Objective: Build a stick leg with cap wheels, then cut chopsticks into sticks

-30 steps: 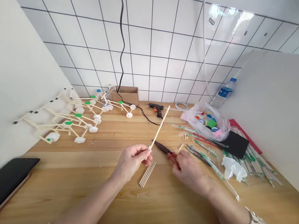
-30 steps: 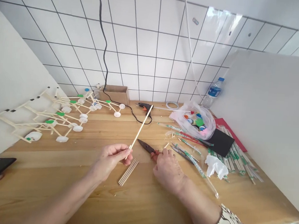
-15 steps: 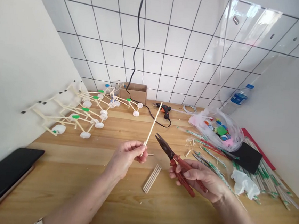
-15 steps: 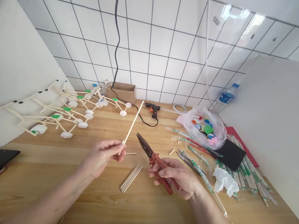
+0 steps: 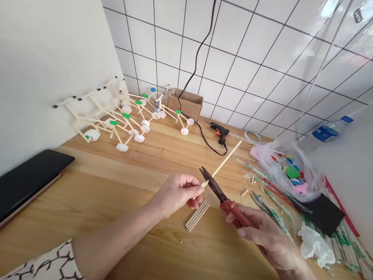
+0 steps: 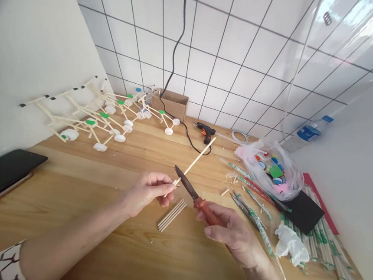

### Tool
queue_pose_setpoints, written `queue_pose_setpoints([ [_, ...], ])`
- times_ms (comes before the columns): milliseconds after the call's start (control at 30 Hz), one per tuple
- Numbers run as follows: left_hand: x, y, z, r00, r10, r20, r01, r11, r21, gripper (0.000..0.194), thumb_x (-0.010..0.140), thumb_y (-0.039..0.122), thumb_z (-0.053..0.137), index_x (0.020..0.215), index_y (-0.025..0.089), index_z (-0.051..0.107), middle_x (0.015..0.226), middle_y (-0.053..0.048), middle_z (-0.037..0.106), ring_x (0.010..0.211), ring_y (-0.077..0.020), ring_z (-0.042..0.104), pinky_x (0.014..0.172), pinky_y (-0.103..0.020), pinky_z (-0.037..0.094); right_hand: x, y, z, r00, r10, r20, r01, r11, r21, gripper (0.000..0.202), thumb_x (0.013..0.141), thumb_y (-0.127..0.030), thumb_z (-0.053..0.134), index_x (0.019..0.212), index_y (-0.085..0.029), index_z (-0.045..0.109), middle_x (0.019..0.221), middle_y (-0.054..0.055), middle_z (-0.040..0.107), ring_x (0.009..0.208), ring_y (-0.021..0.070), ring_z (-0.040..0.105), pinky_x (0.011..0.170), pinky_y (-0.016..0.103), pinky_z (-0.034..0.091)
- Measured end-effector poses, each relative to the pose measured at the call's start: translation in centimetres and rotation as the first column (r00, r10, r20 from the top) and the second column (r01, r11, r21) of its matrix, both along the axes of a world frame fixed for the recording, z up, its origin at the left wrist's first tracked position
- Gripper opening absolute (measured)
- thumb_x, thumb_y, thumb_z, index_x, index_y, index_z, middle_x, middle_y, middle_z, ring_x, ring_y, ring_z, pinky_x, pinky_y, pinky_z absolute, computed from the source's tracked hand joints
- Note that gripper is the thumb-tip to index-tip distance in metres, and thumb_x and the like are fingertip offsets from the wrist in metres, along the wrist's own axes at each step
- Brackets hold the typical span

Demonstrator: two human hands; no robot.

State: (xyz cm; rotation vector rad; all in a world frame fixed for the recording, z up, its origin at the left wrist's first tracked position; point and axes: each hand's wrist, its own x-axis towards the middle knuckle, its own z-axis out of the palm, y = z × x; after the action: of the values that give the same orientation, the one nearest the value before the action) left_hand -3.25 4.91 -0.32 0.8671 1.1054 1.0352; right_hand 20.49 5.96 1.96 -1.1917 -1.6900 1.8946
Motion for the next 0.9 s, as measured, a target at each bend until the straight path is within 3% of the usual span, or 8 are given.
queue_pose_setpoints([
  [233, 0.27, -0.31, -0.29, 0.992, -0.098, -0.078, 0.097, 0.995, -0.026, 0.015, 0.073, 0.02, 0.059, 0.061, 0.013, 0.058, 0.055, -0.001, 0.062, 0.043, -0.0079, 0.055, 0.045, -0.02, 0.044, -0.24, -0.22, 0.27, 0.999, 0.046, 0.024, -0.046, 0.999, 0.016, 0.025, 0.067, -0.034, 0.066, 0.088, -0.02, 0.067, 0.118, 0.006, 0.056, 0.112, 0.0289, 0.045, 0.086, 0.035, 0.036],
  [900, 0.37, -0.5, -0.13, 0.973, -0.193, -0.126, 0.19, 0.981, -0.029, 0.02, 0.078, 0.025, 0.056, 0.063, 0.012, 0.059, 0.058, -0.002, 0.061, 0.046, -0.0082, 0.055, 0.048, -0.022, 0.045, -0.26, -0.25, -0.07, 0.996, 0.072, 0.051, -0.074, 0.997, 0.03, 0.024, 0.071, -0.036, 0.066, 0.088, -0.019, 0.067, 0.122, 0.008, 0.055, 0.119, 0.0293, 0.042, 0.092, 0.038, 0.036],
])
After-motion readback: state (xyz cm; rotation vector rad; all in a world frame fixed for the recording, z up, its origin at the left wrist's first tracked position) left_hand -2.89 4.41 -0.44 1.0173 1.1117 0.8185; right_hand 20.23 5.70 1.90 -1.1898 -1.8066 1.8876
